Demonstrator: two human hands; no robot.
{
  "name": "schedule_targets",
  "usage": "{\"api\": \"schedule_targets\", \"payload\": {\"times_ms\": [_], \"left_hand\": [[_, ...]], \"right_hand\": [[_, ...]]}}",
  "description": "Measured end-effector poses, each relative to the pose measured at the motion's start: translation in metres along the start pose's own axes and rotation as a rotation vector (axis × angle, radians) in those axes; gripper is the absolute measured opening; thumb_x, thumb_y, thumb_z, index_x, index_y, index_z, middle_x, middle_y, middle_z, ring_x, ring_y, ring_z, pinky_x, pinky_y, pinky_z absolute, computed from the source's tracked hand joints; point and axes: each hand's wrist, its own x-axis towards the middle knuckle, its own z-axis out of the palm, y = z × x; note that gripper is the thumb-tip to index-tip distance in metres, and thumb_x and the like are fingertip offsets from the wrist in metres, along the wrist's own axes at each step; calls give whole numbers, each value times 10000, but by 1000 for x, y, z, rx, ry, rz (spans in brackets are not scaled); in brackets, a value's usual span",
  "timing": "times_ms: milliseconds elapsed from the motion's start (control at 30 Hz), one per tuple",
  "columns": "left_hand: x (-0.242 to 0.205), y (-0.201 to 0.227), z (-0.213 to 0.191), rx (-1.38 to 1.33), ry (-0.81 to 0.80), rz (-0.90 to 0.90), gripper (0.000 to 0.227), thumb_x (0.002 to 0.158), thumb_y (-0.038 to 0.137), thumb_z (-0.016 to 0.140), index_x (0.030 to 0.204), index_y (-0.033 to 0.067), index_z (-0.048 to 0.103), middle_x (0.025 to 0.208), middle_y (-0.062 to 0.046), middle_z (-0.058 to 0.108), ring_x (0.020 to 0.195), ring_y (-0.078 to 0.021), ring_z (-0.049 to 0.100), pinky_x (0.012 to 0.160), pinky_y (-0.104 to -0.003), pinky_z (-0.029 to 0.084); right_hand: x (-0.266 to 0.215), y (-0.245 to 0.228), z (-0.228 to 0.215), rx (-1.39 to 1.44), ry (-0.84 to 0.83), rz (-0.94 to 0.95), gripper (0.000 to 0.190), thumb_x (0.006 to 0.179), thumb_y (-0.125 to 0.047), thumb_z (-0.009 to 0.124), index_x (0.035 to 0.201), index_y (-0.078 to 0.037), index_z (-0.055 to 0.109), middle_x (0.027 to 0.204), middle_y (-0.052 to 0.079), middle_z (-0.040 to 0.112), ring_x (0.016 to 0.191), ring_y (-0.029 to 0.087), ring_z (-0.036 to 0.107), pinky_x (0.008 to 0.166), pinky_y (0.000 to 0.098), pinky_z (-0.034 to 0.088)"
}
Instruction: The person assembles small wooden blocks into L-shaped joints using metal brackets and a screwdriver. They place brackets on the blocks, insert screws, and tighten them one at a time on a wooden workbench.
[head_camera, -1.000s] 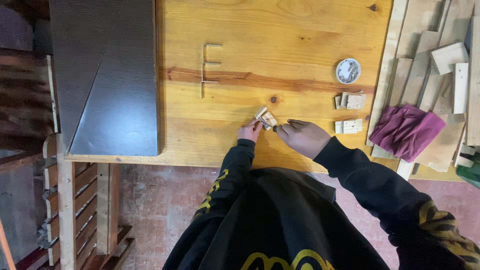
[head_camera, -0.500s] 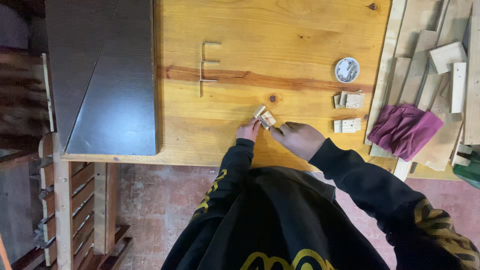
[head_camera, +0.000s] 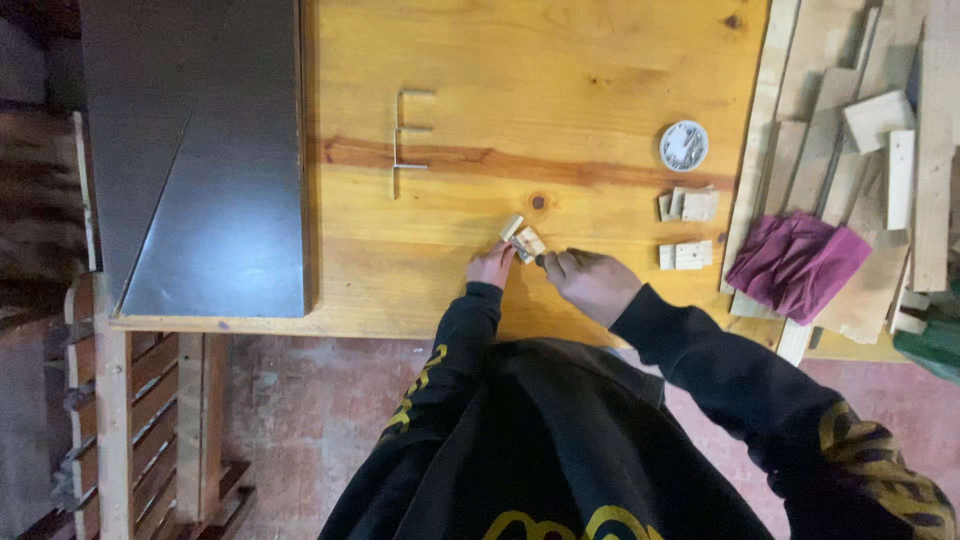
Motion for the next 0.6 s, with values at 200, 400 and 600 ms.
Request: {"api": "schedule_targets", "payload": {"times_ms": [200,400,600], "left_hand": [[-3,2,4,47,-93,-50,211,1110,676,687,1266,572,784,867,-69,882,884,-361,894,840,-551,732],[0,2,1,194,-85,9,221,1125,635,669,1313,556,753,796,-64,856,815,-315,894,792,-517,731],[0,10,2,236,-21,0,250,1138,673,620,1343,572,722,775,-67,842,791,-331,889,774,-529,730]], "right_hand": [[9,-19,-24,-120,10,7,101,1112,8,727,1065,-80,747,814,-10,641,669,154,736,730,261,654],[28,-12,-49,-79,-58,31,101,1082,-115,779,1017,-187,748,805,-22,705,656,143,736,645,285,630],[32,0,-42,-117,184,32,47,1162,-165,701,1122,-182,719,1087,-13,703,865,108,831,938,271,691]]}}
